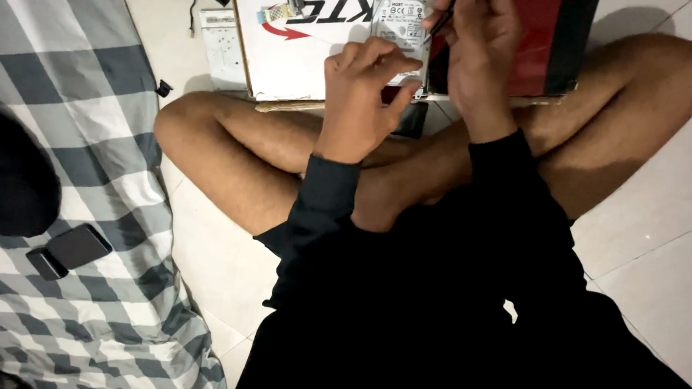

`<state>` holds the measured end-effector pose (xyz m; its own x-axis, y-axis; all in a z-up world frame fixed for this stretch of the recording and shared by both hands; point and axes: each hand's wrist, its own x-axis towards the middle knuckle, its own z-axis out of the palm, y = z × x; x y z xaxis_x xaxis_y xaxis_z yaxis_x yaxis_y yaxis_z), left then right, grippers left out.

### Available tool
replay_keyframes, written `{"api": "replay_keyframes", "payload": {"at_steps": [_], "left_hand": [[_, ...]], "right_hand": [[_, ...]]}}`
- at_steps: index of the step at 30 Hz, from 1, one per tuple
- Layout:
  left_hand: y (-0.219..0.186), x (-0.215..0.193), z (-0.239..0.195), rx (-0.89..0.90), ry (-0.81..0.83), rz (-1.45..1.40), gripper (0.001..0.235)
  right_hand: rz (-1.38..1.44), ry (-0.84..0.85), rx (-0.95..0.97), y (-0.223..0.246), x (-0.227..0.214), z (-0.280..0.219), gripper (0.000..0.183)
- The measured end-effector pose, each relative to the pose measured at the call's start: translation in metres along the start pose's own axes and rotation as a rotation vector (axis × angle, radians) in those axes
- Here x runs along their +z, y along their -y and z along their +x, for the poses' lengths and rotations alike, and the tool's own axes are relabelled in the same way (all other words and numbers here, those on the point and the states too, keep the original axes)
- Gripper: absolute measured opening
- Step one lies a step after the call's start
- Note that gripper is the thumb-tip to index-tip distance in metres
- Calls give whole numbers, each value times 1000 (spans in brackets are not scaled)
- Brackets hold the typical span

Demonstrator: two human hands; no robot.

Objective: A person sits on the floor, cleaning and inspecting a hard drive before disassembling it.

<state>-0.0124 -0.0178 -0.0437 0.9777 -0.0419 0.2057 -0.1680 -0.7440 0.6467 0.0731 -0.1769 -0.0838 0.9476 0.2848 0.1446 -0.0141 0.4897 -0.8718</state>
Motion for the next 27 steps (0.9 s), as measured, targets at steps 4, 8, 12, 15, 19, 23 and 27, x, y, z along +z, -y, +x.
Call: {"api": "replay_keyframes", "payload": {"at_steps": [4, 8, 12, 15, 19, 23, 27], "left_hand": [[-6, 0, 3, -22, 8, 12, 16], [-2, 4, 3, -19, -13, -8, 15], [-1, 4, 6, 47, -64, -76, 5], [-4, 1, 10, 99, -124, -75, 8], [2, 13, 2, 83, -144, -5, 9], [11, 20, -4, 74, -133, -56, 8], [12, 24, -9, 27, -90, -179, 12]], "right_hand": [[4, -3, -2, -3, 0, -1, 15], [9, 11, -6, -2, 0, 0, 16], [-17, 16, 2, 5, 3, 0, 15], [-1, 21, 43, 0, -4, -4, 15], [44, -189, 117, -23, -13, -3, 25], [-61, -60, 57, -13, -10, -4, 23], [-31, -66, 45, -5, -5, -2, 18]]}}
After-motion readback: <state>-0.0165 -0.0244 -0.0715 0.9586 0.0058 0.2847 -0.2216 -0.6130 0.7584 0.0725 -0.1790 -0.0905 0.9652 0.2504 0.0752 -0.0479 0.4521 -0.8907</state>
